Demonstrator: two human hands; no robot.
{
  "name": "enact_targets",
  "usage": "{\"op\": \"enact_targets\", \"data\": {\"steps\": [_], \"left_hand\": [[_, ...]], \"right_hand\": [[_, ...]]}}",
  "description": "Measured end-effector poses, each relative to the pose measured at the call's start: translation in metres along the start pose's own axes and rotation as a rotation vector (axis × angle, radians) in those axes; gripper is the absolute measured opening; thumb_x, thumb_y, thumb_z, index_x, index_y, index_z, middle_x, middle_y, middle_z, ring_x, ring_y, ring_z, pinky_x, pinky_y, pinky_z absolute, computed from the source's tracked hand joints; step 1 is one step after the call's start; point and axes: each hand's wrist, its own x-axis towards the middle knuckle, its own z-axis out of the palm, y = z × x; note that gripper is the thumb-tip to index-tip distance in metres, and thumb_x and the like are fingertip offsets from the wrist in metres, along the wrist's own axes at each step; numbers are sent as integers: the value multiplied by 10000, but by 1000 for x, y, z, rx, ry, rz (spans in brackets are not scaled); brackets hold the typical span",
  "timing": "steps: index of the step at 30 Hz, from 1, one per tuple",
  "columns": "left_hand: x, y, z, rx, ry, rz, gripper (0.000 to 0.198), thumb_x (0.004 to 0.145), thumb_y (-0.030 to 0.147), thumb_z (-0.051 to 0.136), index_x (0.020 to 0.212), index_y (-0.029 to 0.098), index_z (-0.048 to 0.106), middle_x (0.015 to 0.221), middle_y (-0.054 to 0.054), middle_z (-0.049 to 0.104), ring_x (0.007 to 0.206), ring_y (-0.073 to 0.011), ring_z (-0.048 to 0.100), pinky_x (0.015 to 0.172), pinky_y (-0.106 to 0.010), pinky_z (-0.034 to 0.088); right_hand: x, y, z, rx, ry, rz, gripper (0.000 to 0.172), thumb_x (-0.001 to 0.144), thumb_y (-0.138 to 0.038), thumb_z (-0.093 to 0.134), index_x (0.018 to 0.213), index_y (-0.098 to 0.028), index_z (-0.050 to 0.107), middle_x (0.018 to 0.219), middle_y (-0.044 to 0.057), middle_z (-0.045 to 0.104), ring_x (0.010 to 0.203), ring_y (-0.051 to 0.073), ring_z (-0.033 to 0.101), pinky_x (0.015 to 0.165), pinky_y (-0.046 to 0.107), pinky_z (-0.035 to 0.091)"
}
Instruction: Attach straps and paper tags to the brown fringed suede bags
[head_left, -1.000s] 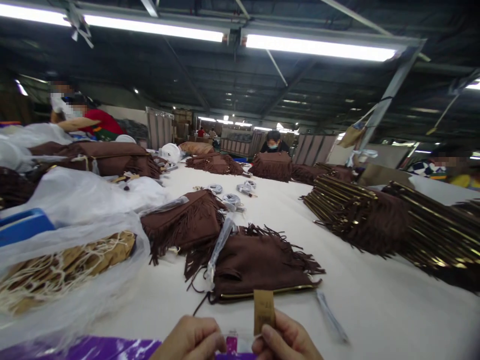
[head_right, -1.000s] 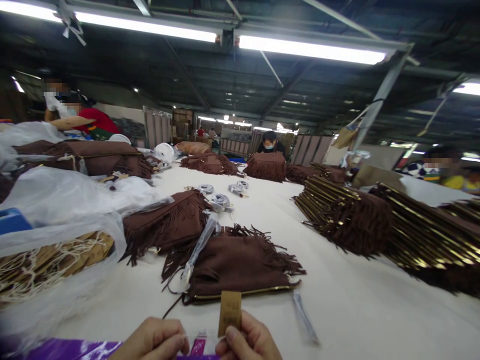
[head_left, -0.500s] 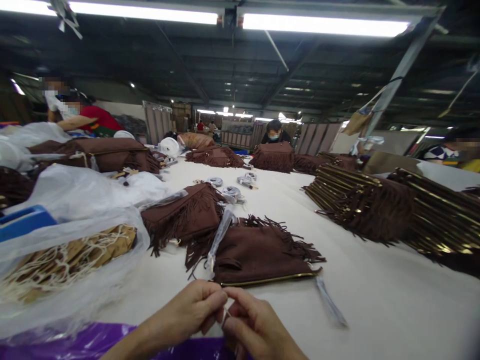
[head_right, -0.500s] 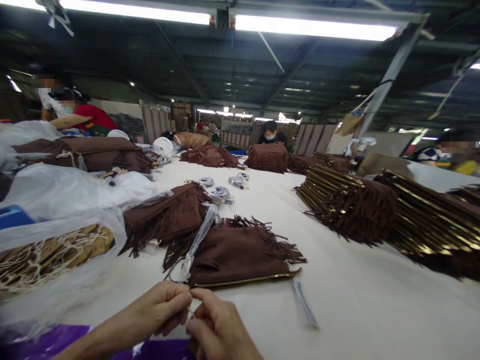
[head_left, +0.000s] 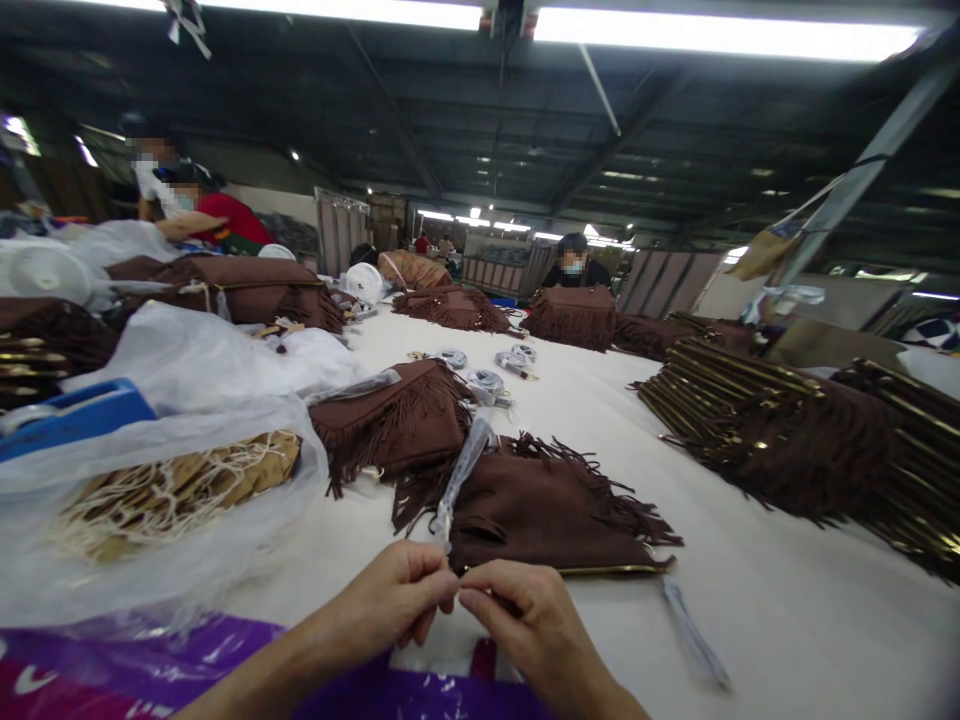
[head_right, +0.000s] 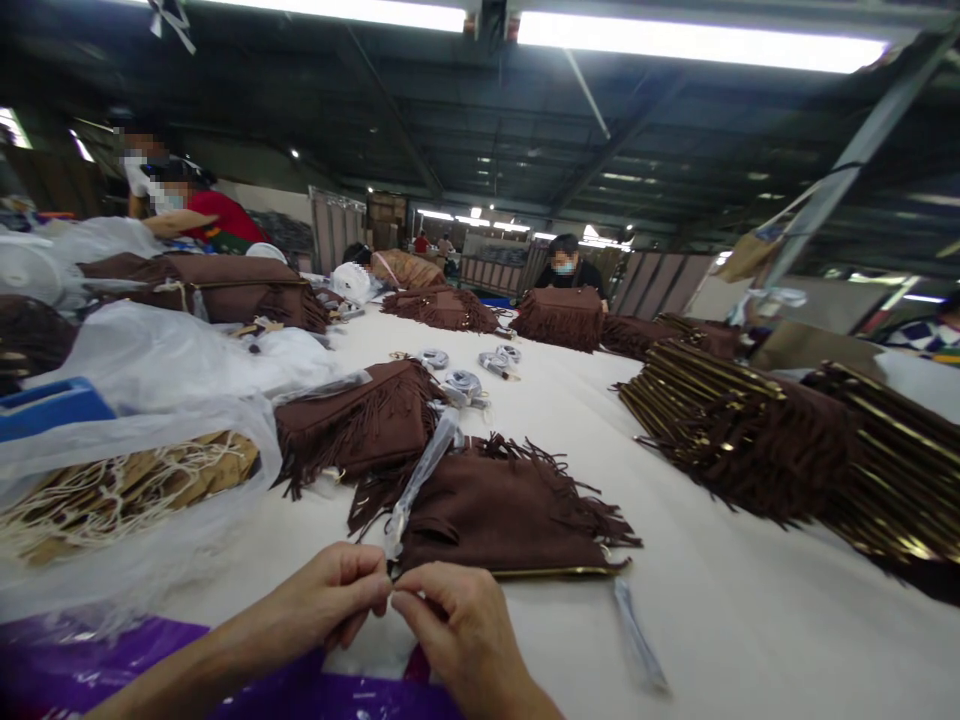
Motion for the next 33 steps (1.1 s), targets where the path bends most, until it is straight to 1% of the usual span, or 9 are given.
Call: {"op": "enact_targets", "data": {"steps": [4,8,10,14,17,19,21,26,33], "left_hand": [[4,3,-19,282,121,202,414,898,483,409,645,179,531,493,32,493,456,-108,432,476,-208,342],[9,-5,-40,718,150,510,210,913,219,505,886,198,713,795,-20,657,759,-154,586,697,-221,409],[13,-11,-44,857,153,529,256,910,149,502,1008,246,718,823,-14,647,773,-154,593,688,-213,410],[18,-19,-40,1049,225,537,236,902,121,501,994,236,687,807,-17,592,763,-164,570,663,-225,422],[22,-18,-35,1155,289,635,127,869,163,567,969,199,637,1032,-75,617,931,-228,556,812,-329,458],[27,-17,-34,1149,281,715,78,883,169,565,944,193,607,1198,-88,601,1069,-263,522,928,-401,433],[32,-18,-36,1061,245,749,99,915,130,504,897,192,578,1208,-73,619,1086,-245,525,951,-395,430],[43,-30,-42,764,198,705,172,883,49,418,878,198,504,1126,-73,623,983,-186,582,849,-291,473],[48,-31,-42,767,150,665,239,810,4,379,852,209,494,1084,-43,581,899,-155,593,783,-239,469]], "right_hand": [[16,7,-8,-26,-21,-1,219,865,-255,576,724,-179,725,617,-7,658,547,121,560,534,207,354],[33,20,-12,-95,-64,-25,183,854,-209,568,774,-195,731,648,-7,682,564,125,594,546,207,353],[41,24,-13,-163,-79,-49,165,849,-191,582,769,-202,725,654,-6,686,578,129,607,565,215,353],[47,23,-18,-251,-77,-107,163,841,-191,619,685,-194,668,634,-8,626,589,131,569,574,235,333],[46,18,-27,-169,-74,-169,167,845,-156,588,683,-189,611,739,6,586,693,143,559,628,232,365],[45,15,-33,-64,-111,-174,173,833,-118,570,677,-192,565,767,1,569,714,136,544,633,220,371],[45,14,-35,8,-152,-171,178,823,-98,576,678,-197,547,746,-13,559,701,128,532,622,210,366],[54,30,-19,-12,-281,-213,147,849,-97,545,742,-198,550,803,-2,587,744,140,552,683,227,383],[60,53,-14,163,-285,-49,133,868,-223,506,768,-182,584,748,8,623,699,153,563,669,240,407]]}}
